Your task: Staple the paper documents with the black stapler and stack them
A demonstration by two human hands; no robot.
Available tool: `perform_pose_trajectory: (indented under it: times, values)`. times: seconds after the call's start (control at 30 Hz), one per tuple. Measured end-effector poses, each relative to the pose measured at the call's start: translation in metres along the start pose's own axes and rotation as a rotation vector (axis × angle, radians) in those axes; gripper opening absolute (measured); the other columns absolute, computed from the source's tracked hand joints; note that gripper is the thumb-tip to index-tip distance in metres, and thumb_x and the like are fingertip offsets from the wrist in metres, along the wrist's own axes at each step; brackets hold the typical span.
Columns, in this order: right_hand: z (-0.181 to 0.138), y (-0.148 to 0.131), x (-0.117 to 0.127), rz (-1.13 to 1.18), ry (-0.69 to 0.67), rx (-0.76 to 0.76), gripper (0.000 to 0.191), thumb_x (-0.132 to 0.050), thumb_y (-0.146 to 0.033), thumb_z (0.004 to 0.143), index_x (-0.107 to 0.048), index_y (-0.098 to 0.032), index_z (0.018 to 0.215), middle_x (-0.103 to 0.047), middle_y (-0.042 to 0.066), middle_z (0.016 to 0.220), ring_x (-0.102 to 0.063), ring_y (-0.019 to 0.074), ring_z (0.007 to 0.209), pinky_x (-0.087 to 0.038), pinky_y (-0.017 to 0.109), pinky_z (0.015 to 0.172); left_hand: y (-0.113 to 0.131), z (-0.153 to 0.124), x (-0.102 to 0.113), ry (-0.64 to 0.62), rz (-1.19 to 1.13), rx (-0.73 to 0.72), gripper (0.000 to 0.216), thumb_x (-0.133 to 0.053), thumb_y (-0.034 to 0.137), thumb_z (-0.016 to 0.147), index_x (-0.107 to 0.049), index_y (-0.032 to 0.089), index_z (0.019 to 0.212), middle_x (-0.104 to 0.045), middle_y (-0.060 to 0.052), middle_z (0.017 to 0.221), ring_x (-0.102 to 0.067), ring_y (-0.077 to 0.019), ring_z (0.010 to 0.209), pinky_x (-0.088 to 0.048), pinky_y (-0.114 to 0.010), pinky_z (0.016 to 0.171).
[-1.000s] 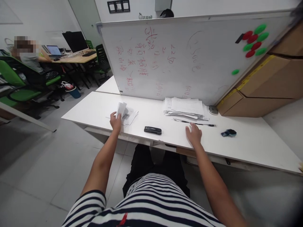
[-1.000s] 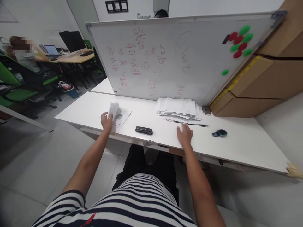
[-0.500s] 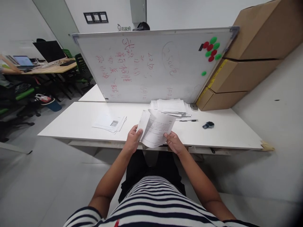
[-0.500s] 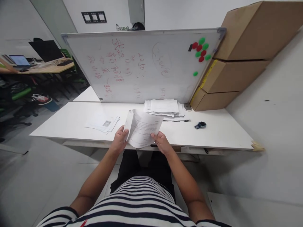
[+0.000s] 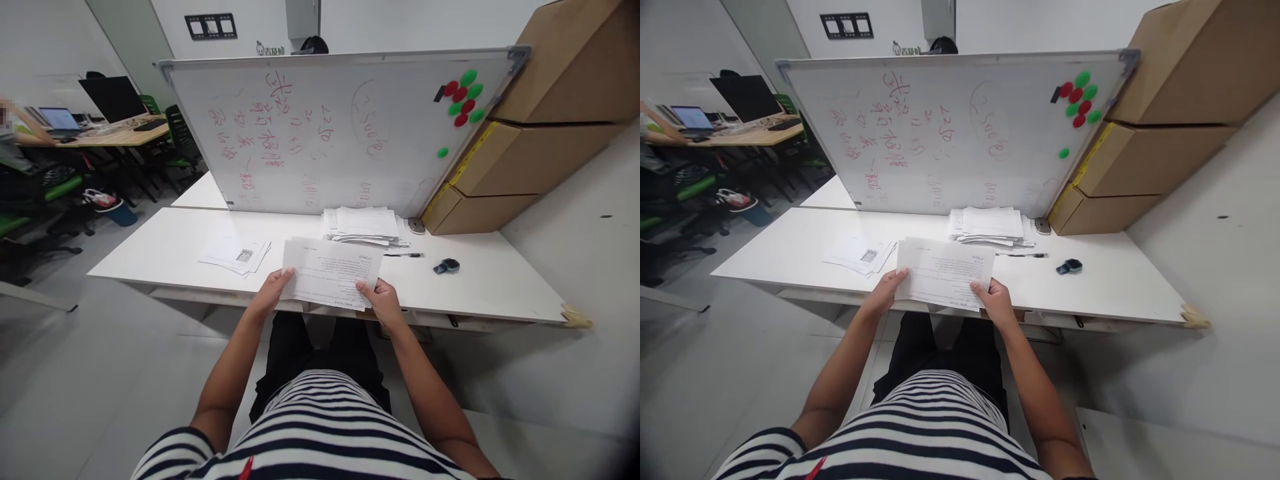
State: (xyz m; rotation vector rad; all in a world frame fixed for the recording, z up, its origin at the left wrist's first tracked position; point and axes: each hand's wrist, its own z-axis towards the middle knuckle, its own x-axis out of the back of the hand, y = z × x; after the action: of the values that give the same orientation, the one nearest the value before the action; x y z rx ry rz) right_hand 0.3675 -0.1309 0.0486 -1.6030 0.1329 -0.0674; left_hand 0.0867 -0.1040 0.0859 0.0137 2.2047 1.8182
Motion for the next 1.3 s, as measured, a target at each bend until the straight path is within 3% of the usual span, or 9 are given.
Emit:
perform_pose_trajectory:
  times: [0.23, 0.37, 0.5, 0.73, 0.97, 1.13, 1.3]
  values:
    - [-0.003, -0.001, 0.007, -0.119, 0.073, 0.016, 0.046, -0.073, -0.054, 0.071, -0.072, -0.017, 0.099, -0.074, 0.009, 0.101, -0.067, 0.0293, 0.096, -0.053, 0.045, 0.086, -0.005, 0.0, 0.004, -0.033, 0.143, 0.025, 0.049, -0.07, 0.053, 0.073, -0.072, 0.014, 0.103, -0.074, -0.01, 0.099, -0.067, -0.0293, 0.096, -0.05, -0.044, 0.089]
    - [-0.002, -0.006, 0.012, -0.207, 0.092, 0.115, 0.044, -0.07, -0.052, 0.074, -0.07, -0.019, 0.103, -0.072, 0.008, 0.105, -0.065, 0.0289, 0.101, -0.05, 0.045, 0.091, -0.009, 0.004, 0.0, -0.064, 0.269, -0.085, 0.041, -0.072, 0.047, 0.074, -0.073, 0.017, 0.102, -0.072, -0.01, 0.108, -0.063, -0.0303, 0.106, -0.047, -0.046, 0.096]
    - [0.005, 0.003, 0.012, -0.258, 0.047, 0.222, 0.037, -0.068, -0.05, 0.075, -0.069, -0.022, 0.099, -0.07, 0.008, 0.111, -0.061, 0.0267, 0.108, -0.045, 0.044, 0.097, -0.029, 0.013, -0.012, 0.024, 0.359, -0.18, 0.035, -0.072, 0.043, 0.073, -0.074, 0.019, 0.098, -0.073, -0.007, 0.103, -0.064, -0.0285, 0.103, -0.047, -0.046, 0.096]
    - [0.007, 0.037, 0.0, -0.27, -0.019, -0.075, 0.051, -0.07, -0.053, 0.071, -0.067, -0.017, 0.107, -0.071, 0.01, 0.108, -0.064, 0.0281, 0.102, -0.048, 0.044, 0.092, -0.066, 0.023, -0.027, 0.176, 0.241, -0.149, 0.04, -0.074, 0.041, 0.069, -0.072, 0.016, 0.099, -0.072, -0.008, 0.1, -0.064, -0.0267, 0.099, -0.048, -0.045, 0.093]
    - [-0.003, 0.037, -0.009, -0.23, 0.046, -0.059, 0.051, -0.066, -0.055, 0.073, -0.071, -0.015, 0.104, -0.072, 0.01, 0.108, -0.063, 0.0289, 0.105, -0.045, 0.044, 0.097, -0.061, 0.016, -0.034, 0.168, 0.224, -0.111, 0.038, -0.072, 0.04, 0.073, -0.071, 0.017, 0.103, -0.072, -0.007, 0.102, -0.063, -0.0275, 0.103, -0.047, -0.045, 0.096]
    - [-0.021, 0.032, -0.017, -0.261, 0.04, 0.062, 0.043, -0.059, -0.054, 0.081, -0.069, -0.022, 0.109, -0.07, 0.005, 0.111, -0.061, 0.0275, 0.109, -0.045, 0.042, 0.099, -0.056, 0.003, -0.042, 0.13, 0.158, -0.127, 0.037, -0.07, 0.04, 0.076, -0.071, 0.02, 0.107, -0.07, -0.005, 0.108, -0.061, -0.0262, 0.108, -0.045, -0.041, 0.099]
    - [-0.027, 0.045, -0.015, -0.289, 0.098, 0.033, 0.042, -0.059, -0.052, 0.082, -0.069, -0.02, 0.108, -0.072, 0.007, 0.106, -0.06, 0.0293, 0.11, -0.044, 0.042, 0.099, -0.062, 0.0, -0.04, 0.128, 0.283, -0.093, 0.032, -0.069, 0.044, 0.076, -0.073, 0.018, 0.093, -0.072, -0.003, 0.086, -0.064, -0.0245, 0.088, -0.05, -0.039, 0.085]
